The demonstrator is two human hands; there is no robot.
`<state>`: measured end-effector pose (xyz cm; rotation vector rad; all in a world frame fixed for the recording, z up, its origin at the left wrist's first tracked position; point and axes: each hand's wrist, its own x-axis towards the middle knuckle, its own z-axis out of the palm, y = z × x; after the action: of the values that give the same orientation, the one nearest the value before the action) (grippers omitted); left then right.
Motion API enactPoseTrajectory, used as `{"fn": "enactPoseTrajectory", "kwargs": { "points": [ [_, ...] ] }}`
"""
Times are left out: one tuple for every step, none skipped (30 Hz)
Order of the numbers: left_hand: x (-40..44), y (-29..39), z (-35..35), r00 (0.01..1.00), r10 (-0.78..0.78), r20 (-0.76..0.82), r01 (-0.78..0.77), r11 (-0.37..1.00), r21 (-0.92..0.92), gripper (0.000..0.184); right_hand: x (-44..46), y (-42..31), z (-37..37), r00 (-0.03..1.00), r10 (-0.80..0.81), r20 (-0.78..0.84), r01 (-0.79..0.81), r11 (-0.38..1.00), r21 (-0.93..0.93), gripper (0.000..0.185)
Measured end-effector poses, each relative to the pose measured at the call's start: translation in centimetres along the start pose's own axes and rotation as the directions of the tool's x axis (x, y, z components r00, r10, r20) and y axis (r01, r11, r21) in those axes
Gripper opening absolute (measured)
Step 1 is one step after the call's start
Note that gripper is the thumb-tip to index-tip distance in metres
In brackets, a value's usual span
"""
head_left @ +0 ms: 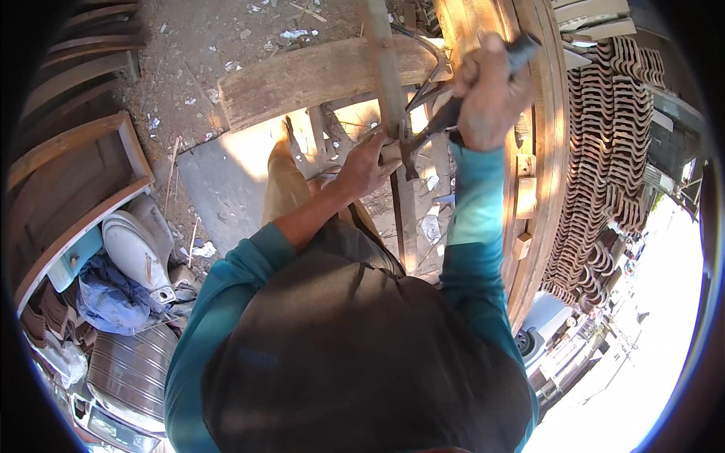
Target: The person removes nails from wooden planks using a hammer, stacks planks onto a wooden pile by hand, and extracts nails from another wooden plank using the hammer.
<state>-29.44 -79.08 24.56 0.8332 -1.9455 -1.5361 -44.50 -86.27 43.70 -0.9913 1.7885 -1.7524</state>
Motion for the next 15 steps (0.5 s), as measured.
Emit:
{"fn": "enactPoseTrajectory", "kwargs": {
  "points": [
    [-0.4,-0.5,0.1,0.998,-0.032,0.053,0.033,0.999,-0.008,0.051,-0.3,1.0,-1.8,0.999,-0.031,0.017,0.029,0.996,0.080,0.036],
    [-1.0,-0.7,0.3,0.998,-0.042,0.043,0.042,0.999,-0.007,0.051,-0.8,0.7,-1.3,0.999,-0.025,0.030,0.022,0.996,0.083,0.036],
    [-1.3,-0.7,0.6,1.000,-0.014,0.010,0.015,1.000,-0.016,0.056,-1.2,0.2,-0.6,0.998,-0.033,0.049,0.031,0.999,0.040,0.035],
    [-0.8,-1.0,0.7,0.999,0.028,-0.033,-0.028,0.999,-0.020,0.060,-0.8,-0.3,0.1,0.996,-0.058,0.072,0.058,0.998,0.002,0.034],
    [0.0,0.7,-1.6,0.965,-0.180,0.192,0.197,0.978,-0.069,0.067,-0.1,-0.3,0.6,0.992,0.012,0.129,0.002,0.995,-0.104,0.032],
    [0.5,1.4,-2.4,0.967,-0.175,0.185,0.190,0.979,-0.070,0.067,0.9,-0.4,0.9,0.973,0.097,0.211,-0.058,0.981,-0.184,0.029],
    [1.1,1.6,-3.0,0.963,-0.242,0.121,0.239,0.970,0.039,0.064,1.9,-0.3,1.3,0.970,0.095,0.224,-0.050,0.979,-0.199,0.028],
    [1.5,1.5,-3.4,0.952,-0.302,0.053,0.292,0.945,0.144,0.061,2.5,-0.3,1.7,0.967,0.095,0.235,-0.044,0.976,-0.213,0.026],
    [2.7,0.3,-3.4,0.961,-0.275,-0.003,0.275,0.958,0.080,0.063,2.9,-0.4,1.9,0.969,0.086,0.233,-0.037,0.977,-0.208,0.026],
    [4.0,-0.8,-3.1,0.963,-0.269,-0.003,0.268,0.960,0.084,0.063,3.3,-0.5,1.9,0.963,0.134,0.235,-0.116,0.989,-0.090,0.029],
    [5.6,-1.1,-3.0,0.966,-0.212,-0.149,0.231,0.965,0.127,0.068,3.4,-0.7,1.9,0.952,0.182,0.244,-0.195,0.980,0.027,0.032],
    [7.0,-1.2,-2.6,0.946,-0.146,-0.289,0.201,0.964,0.171,0.073,3.4,-1.2,1.8,0.953,0.178,0.244,-0.191,0.981,0.028,0.032],
    [8.4,-1.2,-2.0,0.947,-0.144,-0.288,0.199,0.965,0.171,0.073,3.2,-1.9,1.6,0.951,0.228,0.210,-0.240,0.970,0.036,0.032],
    [9.8,-1.1,-1.2,0.938,-0.129,-0.323,0.205,0.955,0.213,0.077,2.9,-2.4,1.3,0.945,0.276,0.176,-0.288,0.957,0.047,0.032],
    [11.2,-1.0,-0.6,0.927,-0.109,-0.359,0.209,0.944,0.255,0.082,2.4,-2.2,1.1,0.962,0.229,0.148,-0.250,0.958,0.139,0.033]
  ]
}}
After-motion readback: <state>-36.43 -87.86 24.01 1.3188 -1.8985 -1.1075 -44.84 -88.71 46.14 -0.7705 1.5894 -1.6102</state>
